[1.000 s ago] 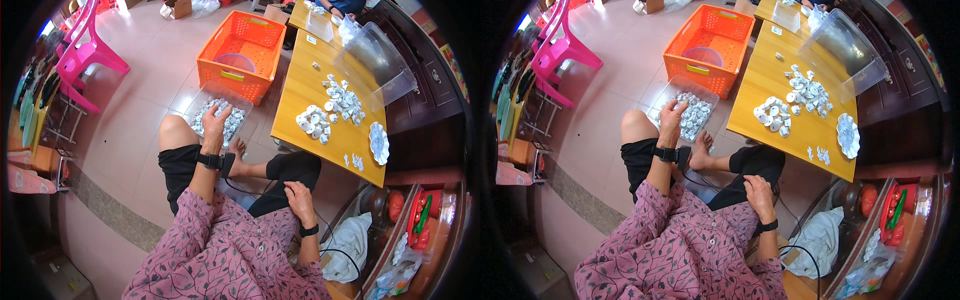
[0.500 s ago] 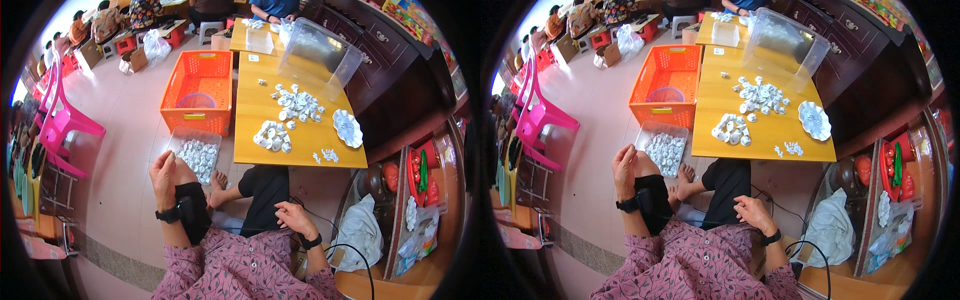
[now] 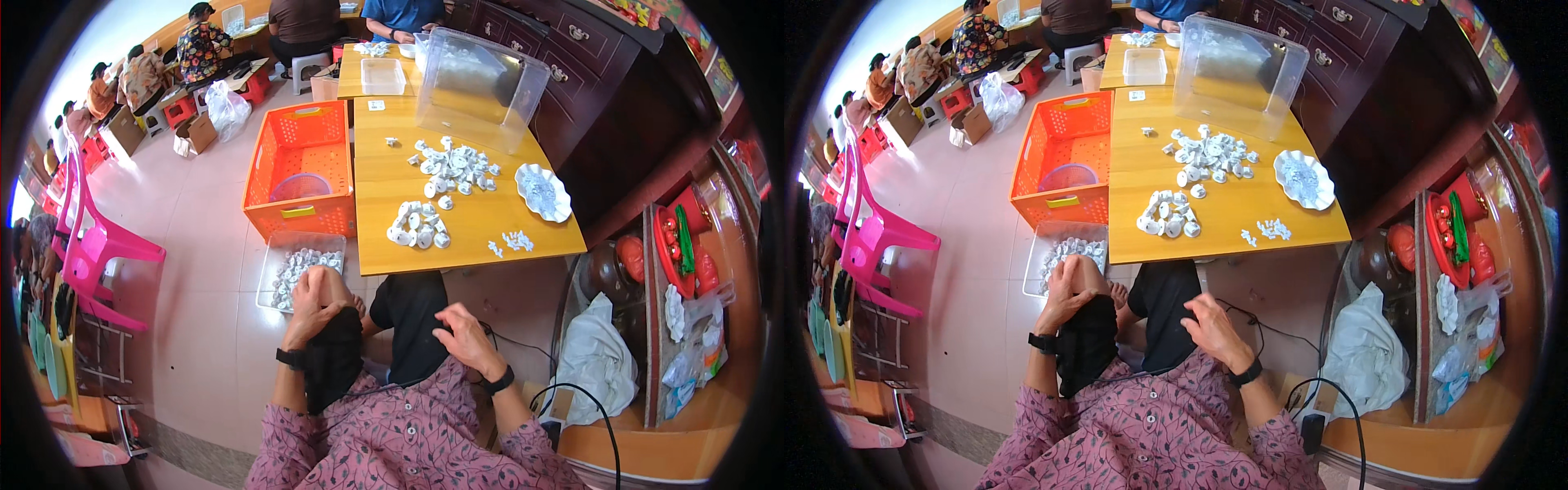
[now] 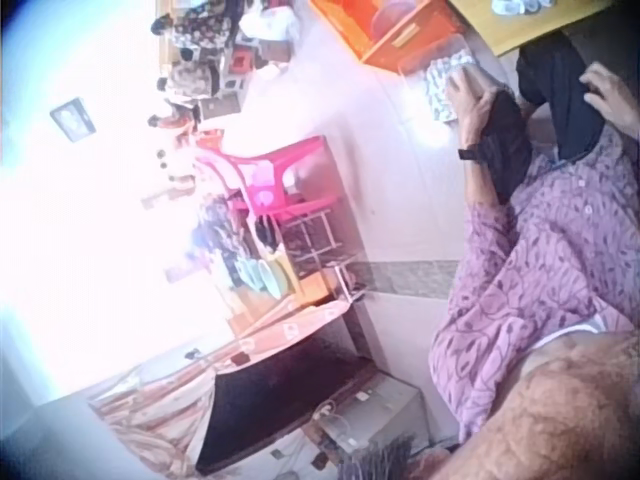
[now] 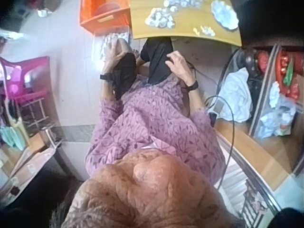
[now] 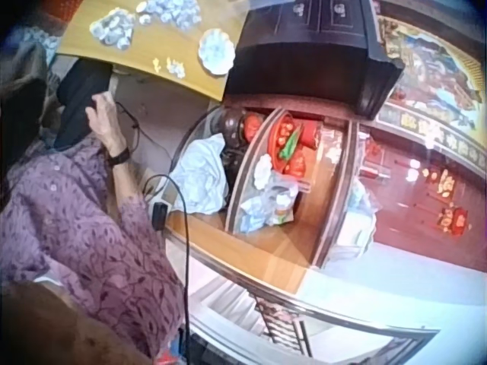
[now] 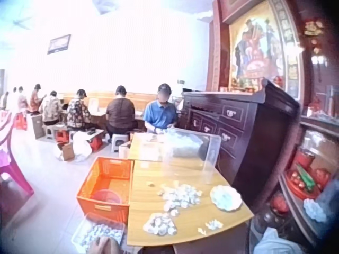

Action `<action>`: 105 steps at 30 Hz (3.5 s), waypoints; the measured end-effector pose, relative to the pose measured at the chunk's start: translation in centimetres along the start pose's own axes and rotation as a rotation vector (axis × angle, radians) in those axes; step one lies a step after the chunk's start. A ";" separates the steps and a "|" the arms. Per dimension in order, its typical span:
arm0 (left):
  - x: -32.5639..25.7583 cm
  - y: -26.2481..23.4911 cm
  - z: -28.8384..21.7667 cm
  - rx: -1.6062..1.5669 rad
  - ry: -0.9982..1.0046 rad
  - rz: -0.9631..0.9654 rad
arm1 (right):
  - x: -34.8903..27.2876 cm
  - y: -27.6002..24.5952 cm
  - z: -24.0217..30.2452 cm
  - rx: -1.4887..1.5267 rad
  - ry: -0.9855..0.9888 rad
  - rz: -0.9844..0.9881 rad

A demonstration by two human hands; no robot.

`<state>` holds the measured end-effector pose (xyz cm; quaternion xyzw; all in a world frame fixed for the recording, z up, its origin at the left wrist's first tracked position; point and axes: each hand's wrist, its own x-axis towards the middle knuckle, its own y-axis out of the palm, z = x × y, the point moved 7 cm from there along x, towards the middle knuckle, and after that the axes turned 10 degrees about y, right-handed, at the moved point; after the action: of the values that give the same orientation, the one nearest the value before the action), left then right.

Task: Assembling small white and gray plastic components by hand in a shared workspace.

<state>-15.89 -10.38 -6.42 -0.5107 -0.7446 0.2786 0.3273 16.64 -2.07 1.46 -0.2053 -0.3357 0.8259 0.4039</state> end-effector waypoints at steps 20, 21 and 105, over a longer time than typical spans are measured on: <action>4.7 6.6 -3.1 0.183 -0.026 0.367 | 12.6 4.2 -2.3 0.047 0.267 0.251; 4.8 6.7 -3.2 0.173 -0.035 0.386 | 12.5 4.2 -2.7 0.042 0.267 0.254; 9.4 11.3 -1.3 -0.601 0.157 0.108 | 7.9 1.8 -4.7 -0.300 0.261 -0.103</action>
<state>-10.80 2.27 -12.18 -0.6435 -0.7377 0.0226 0.2030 13.95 5.30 -3.63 -0.3511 -0.4099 0.7112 0.4504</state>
